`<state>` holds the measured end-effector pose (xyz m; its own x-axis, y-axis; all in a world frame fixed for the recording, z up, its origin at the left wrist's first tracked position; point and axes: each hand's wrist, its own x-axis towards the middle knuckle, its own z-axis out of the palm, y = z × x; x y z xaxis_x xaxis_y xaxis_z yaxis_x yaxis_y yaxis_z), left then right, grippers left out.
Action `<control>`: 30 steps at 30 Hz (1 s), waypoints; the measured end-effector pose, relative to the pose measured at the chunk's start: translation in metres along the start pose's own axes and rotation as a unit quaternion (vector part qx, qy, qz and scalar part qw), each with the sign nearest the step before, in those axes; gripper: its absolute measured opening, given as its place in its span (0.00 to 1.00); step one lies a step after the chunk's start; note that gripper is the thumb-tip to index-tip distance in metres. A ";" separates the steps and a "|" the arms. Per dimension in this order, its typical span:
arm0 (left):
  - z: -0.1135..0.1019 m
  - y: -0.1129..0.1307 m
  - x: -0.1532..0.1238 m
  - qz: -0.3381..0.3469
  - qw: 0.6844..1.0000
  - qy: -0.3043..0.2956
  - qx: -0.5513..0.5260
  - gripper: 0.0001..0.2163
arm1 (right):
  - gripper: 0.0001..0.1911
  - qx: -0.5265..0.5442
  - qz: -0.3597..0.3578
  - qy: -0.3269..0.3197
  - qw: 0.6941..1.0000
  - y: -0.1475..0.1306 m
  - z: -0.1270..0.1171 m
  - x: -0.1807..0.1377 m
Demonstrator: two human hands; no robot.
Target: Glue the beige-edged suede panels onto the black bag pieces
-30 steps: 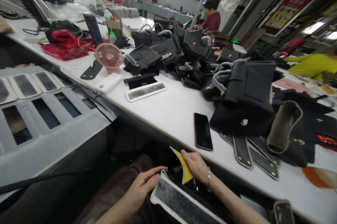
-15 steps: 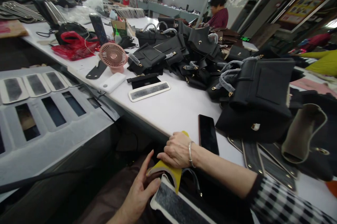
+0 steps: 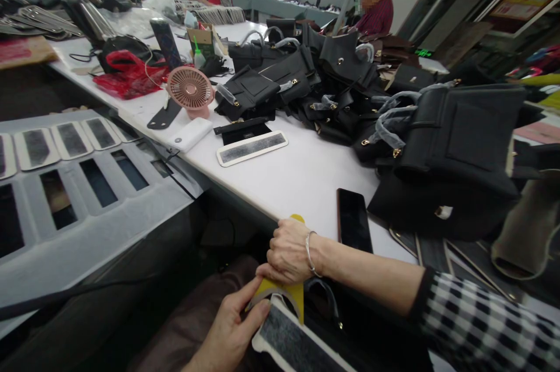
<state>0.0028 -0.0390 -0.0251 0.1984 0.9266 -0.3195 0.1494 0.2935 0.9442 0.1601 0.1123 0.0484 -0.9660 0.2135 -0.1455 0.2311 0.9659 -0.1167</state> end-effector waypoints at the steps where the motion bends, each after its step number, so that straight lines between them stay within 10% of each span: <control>1: -0.001 0.004 0.000 0.005 1.000 -0.005 0.012 0.24 | 0.30 0.001 -0.001 -0.001 1.000 -0.001 0.000 0.000; 30: -0.012 0.019 0.002 0.108 0.983 -0.082 0.127 0.19 | 0.31 0.066 0.220 -0.062 0.971 -0.049 0.015 -0.024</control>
<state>-0.0056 -0.0290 -0.0068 0.4024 0.9045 -0.1415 0.3192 0.0062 0.9477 0.1741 0.0575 0.0427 -0.7503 0.5751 -0.3260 0.6397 0.7559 -0.1391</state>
